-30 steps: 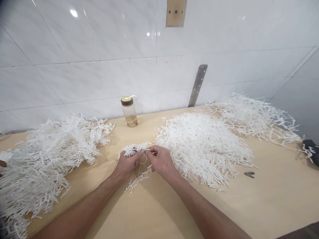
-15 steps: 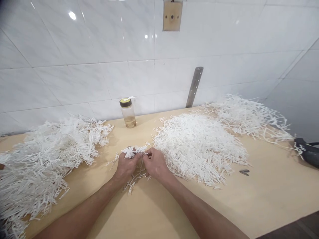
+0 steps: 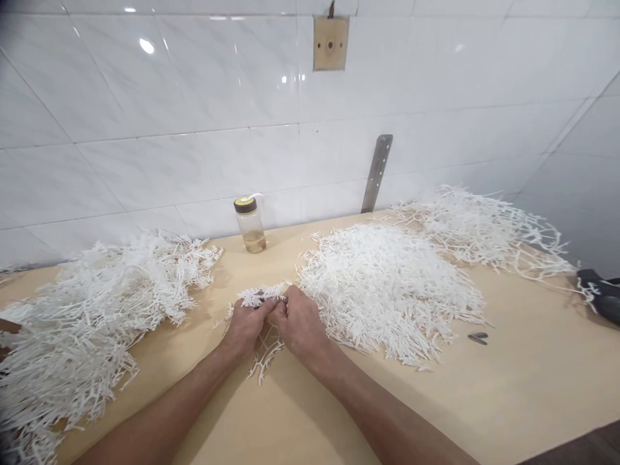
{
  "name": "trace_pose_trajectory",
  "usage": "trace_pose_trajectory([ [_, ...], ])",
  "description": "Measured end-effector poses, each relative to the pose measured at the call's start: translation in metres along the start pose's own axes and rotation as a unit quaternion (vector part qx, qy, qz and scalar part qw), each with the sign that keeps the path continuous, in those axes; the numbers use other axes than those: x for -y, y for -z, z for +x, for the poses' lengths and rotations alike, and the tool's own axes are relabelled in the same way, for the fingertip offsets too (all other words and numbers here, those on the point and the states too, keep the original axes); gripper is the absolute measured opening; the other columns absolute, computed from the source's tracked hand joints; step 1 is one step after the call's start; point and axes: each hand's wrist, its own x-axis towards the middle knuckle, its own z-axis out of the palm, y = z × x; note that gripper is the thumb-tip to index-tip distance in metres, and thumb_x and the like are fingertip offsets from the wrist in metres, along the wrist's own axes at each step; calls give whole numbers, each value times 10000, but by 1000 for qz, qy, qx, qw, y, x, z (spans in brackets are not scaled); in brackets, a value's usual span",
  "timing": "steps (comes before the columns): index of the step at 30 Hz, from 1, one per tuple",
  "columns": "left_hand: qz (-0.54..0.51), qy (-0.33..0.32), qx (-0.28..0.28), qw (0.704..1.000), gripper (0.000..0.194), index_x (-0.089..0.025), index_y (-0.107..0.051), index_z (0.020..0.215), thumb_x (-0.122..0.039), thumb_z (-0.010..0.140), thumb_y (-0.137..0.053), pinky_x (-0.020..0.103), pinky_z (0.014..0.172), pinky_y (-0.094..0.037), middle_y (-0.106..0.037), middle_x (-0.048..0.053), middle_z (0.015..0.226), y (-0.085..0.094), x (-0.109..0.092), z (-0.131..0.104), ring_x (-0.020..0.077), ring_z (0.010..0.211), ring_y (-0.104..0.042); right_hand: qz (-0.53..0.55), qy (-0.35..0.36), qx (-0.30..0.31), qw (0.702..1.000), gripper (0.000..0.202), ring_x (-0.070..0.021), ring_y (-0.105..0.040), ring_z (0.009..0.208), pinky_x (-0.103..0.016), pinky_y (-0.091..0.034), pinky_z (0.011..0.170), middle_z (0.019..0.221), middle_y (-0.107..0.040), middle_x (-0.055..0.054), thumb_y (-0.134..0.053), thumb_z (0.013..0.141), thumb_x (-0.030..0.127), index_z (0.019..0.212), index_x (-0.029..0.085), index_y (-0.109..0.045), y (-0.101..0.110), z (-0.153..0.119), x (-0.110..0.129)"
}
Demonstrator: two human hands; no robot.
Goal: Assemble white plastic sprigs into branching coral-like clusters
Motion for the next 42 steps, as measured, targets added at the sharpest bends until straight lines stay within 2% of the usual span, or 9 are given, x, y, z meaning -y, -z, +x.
trace_pose_trajectory([
  [3, 20, -14, -8, 1000, 252, -129, -734, 833, -299, 655, -786, 329, 749, -524, -748, 88, 847, 1, 4, 2, 231, 801, -677, -23, 11, 15, 1000, 124, -175, -590, 642, -265, -397, 562, 709, -631, -52, -487, 879, 215, 777, 183, -551, -1, 2, 0],
  [8, 47, -41, -23, 998, 222, -141, -693, 737, -323, 646, -781, 302, 691, -500, -711, 53, 710, 1, 2, -2, 206, 706, -653, 112, -148, 95, 978, 40, -132, -547, 389, -235, -385, 386, 603, -602, 11, -543, 810, 198, 775, 190, -562, 8, 10, -4],
  [15, 30, 1, -42, 999, 342, -142, -681, 691, -406, 557, -852, 275, 589, -454, -632, 14, 601, 4, -8, -2, 147, 580, -556, 191, -126, 12, 973, 76, -144, -548, 356, -242, -426, 373, 494, -550, 58, -561, 825, 289, 812, 215, -548, 27, 8, -9],
  [21, -6, 68, 2, 998, 428, -139, -636, 605, -505, 571, -856, 214, 429, -245, -385, -63, 463, 5, -16, -2, 59, 453, -313, 74, -13, -194, 978, 167, -117, -500, 423, -259, -424, 472, 566, -579, 23, -582, 873, 364, 867, 198, -586, 59, 13, -22],
  [25, -19, 90, 22, 996, 478, -112, -741, 729, -568, 610, -820, 218, 416, -173, -339, -68, 470, 5, -18, -1, 50, 448, -255, -17, 83, -308, 948, 152, -135, -564, 594, -294, -486, 594, 891, -654, -82, -578, 867, 309, 903, 172, -632, 73, 20, -30],
  [28, -22, 99, 22, 995, 560, -105, -777, 894, -615, 663, -767, 215, 409, -159, -361, -58, 503, 6, -17, 0, 55, 449, -264, 23, 94, -228, 969, 174, -147, -580, 610, -280, -483, 560, 860, -666, -82, -554, 881, 305, 882, 169, -662, 63, 15, -22],
  [33, 10, 78, 20, 997, 505, -141, -734, 845, -631, 730, -707, 203, 416, -226, -394, -53, 530, 4, -16, -3, 67, 461, -331, 163, -23, 65, 984, 225, -118, -541, 450, -245, -446, 434, 697, -669, -12, -537, 888, 350, 916, 191, -693, 31, 1, 1],
  [37, 36, 49, 29, 998, 495, -162, -602, 621, -634, 736, -697, 218, 420, -253, -403, -50, 483, 3, -9, -4, 72, 433, -337, 249, -109, 123, 954, 232, -95, -472, 340, -244, -423, 356, 645, -630, 25, -549, 864, 373, 946, 190, -665, 18, 2, 0],
  [42, 26, 12, 37, 999, 485, -163, -616, 634, -629, 688, -741, 236, 427, -287, -434, -41, 455, 1, -2, -4, 81, 417, -342, 339, -126, 122, 925, 213, -93, -433, 355, -210, -390, 336, 476, -468, 79, -588, 835, 401, 769, 198, -591, 8, 7, -13],
])
